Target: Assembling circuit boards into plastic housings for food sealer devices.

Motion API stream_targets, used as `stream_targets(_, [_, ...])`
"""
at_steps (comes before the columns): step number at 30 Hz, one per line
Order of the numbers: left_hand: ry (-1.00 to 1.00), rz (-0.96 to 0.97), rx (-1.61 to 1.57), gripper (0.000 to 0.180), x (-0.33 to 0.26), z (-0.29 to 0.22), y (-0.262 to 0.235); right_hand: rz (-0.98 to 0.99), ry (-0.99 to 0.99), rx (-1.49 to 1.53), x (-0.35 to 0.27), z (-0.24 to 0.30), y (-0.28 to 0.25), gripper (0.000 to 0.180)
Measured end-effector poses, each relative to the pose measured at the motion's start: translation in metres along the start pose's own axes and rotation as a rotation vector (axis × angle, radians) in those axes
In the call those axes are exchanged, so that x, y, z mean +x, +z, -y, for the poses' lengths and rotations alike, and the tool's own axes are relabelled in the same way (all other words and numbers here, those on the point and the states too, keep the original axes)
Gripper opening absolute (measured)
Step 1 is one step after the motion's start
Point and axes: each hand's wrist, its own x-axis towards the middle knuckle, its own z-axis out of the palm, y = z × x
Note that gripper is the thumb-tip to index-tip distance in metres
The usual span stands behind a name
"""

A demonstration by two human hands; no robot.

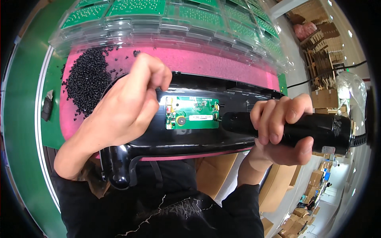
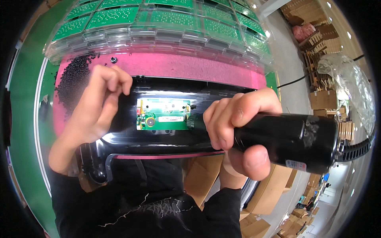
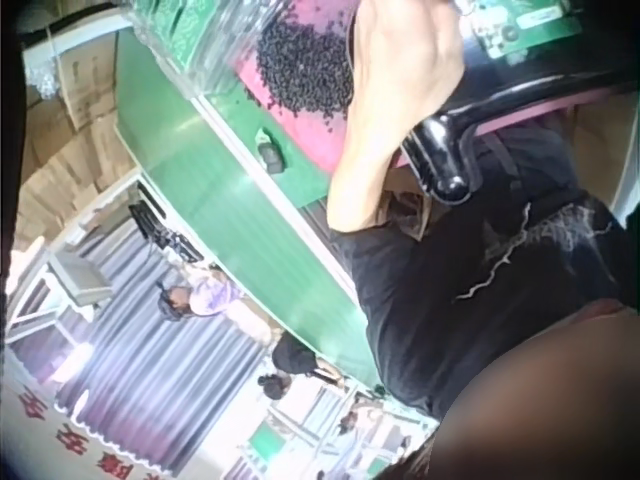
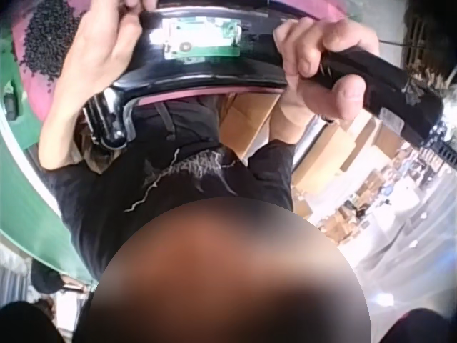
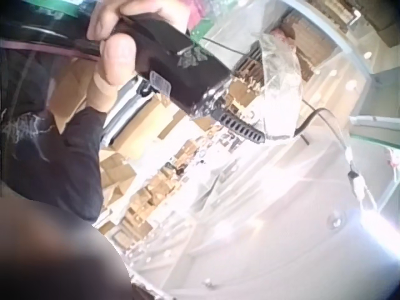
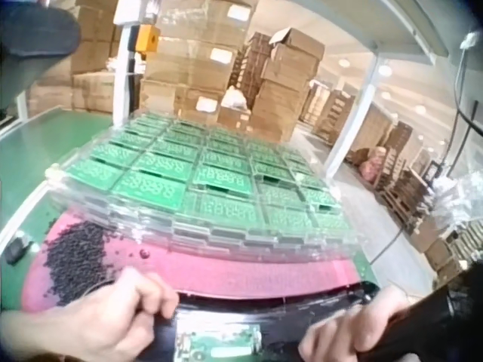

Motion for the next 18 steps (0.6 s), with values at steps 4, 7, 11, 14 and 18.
stream_targets(4, [-0.022, 0.209, 0.217, 0.017, 0.0040, -0.0026, -0.0007, -0.018, 0.026, 0.013, -0.0004, 0.0009, -0.0020, 0.041])
stream_targets(7, [0.038, 0.231, 0.280, 0.017, 0.0008, 0.0025, 0.0019, -0.063, 0.069, 0.023, 0.0014, 0.0016, -0.0017, 0.040])
stream_targets(11, [0.014, 0.283, 0.304, 0.017, 0.0018, 0.0006, 0.0004, 0.012, 0.061, 0.021, 0.0043, -0.0003, -0.0017, 0.040])
stream_targets(14, [0.056, 0.274, 0.318, 0.015, 0.0014, 0.0006, 0.0010, 0.022, 0.049, 0.031, 0.0059, -0.0043, -0.0009, 0.039])
stream_targets(18, [0.062, 0.295, 0.324, 0.013, 0.0015, 0.0025, 0.0000, -0.053, -0.018, -0.028, 0.0020, -0.0024, 0.0046, 0.037])
